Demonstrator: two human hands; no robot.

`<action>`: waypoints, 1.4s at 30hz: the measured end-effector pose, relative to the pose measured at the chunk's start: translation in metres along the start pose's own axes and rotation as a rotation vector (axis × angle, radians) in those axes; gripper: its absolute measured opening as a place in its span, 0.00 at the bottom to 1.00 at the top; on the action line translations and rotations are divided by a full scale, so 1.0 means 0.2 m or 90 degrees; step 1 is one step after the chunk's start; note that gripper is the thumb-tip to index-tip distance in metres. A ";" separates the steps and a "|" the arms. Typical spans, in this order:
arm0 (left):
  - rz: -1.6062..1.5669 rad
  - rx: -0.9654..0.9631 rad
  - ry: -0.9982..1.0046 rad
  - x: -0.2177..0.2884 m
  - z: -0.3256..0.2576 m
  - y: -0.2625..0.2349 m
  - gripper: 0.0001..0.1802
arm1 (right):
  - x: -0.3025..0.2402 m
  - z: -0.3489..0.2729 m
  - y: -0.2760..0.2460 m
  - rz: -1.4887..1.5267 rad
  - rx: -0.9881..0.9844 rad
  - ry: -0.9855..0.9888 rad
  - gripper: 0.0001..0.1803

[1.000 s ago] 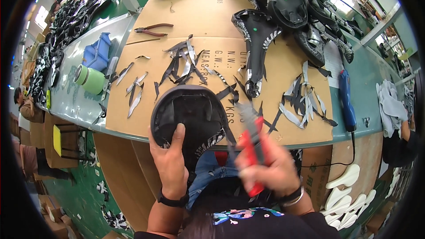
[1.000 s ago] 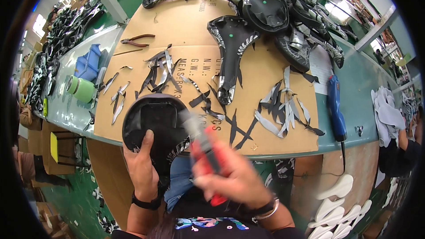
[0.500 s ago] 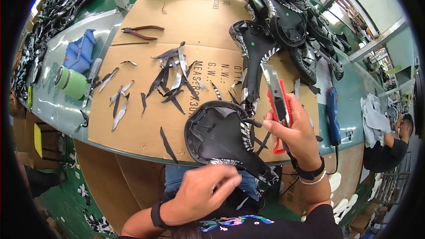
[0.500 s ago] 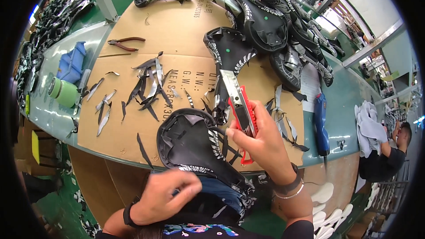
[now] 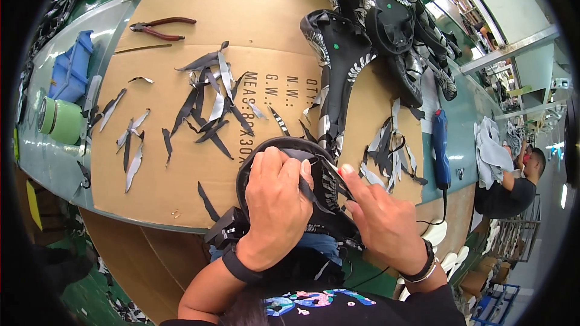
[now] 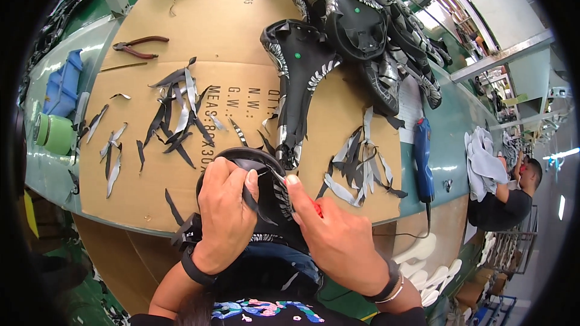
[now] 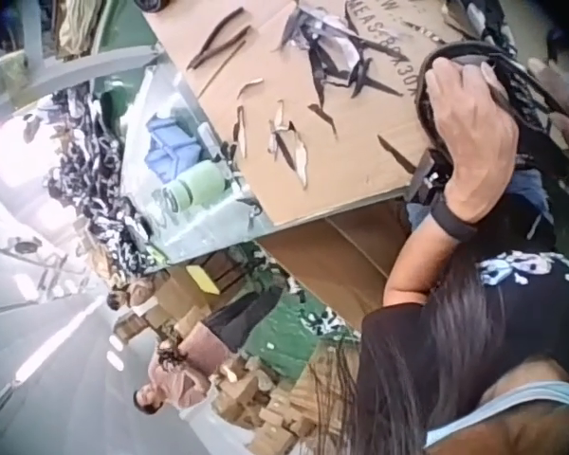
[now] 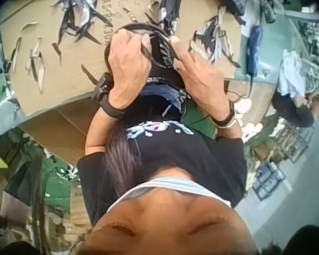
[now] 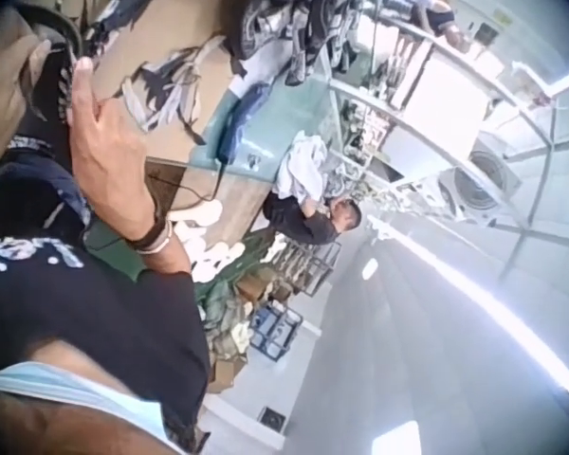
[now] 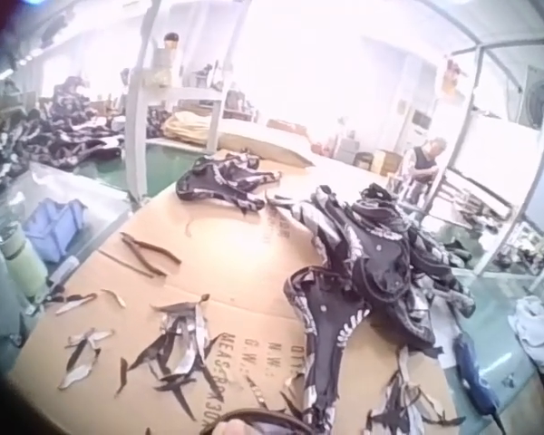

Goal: The person picks up a bicycle saddle, trims excess material from its underside with a utility knife, and sets it aside, repeating the process for several more saddles.

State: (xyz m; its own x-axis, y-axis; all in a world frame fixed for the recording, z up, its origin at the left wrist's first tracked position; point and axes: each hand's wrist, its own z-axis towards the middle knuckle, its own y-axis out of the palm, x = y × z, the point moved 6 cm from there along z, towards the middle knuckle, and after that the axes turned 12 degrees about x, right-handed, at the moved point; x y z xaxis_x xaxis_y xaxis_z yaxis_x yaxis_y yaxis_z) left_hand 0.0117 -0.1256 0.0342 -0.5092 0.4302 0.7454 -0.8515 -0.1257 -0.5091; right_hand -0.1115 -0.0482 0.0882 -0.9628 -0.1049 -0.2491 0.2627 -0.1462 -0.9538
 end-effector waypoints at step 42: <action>0.096 -0.218 0.108 0.09 -0.21 -0.14 0.18 | 0.10 -0.77 0.11 -0.057 -0.171 0.059 0.37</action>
State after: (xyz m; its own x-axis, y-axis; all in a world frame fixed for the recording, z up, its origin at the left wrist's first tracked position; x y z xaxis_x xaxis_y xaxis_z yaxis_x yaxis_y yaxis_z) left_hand 0.0316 -0.0760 0.0435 -0.5731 0.5744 0.5845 -0.6632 0.0938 -0.7425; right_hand -0.1358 0.0972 0.0369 -0.9863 -0.0113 -0.1644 0.1620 0.1168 -0.9799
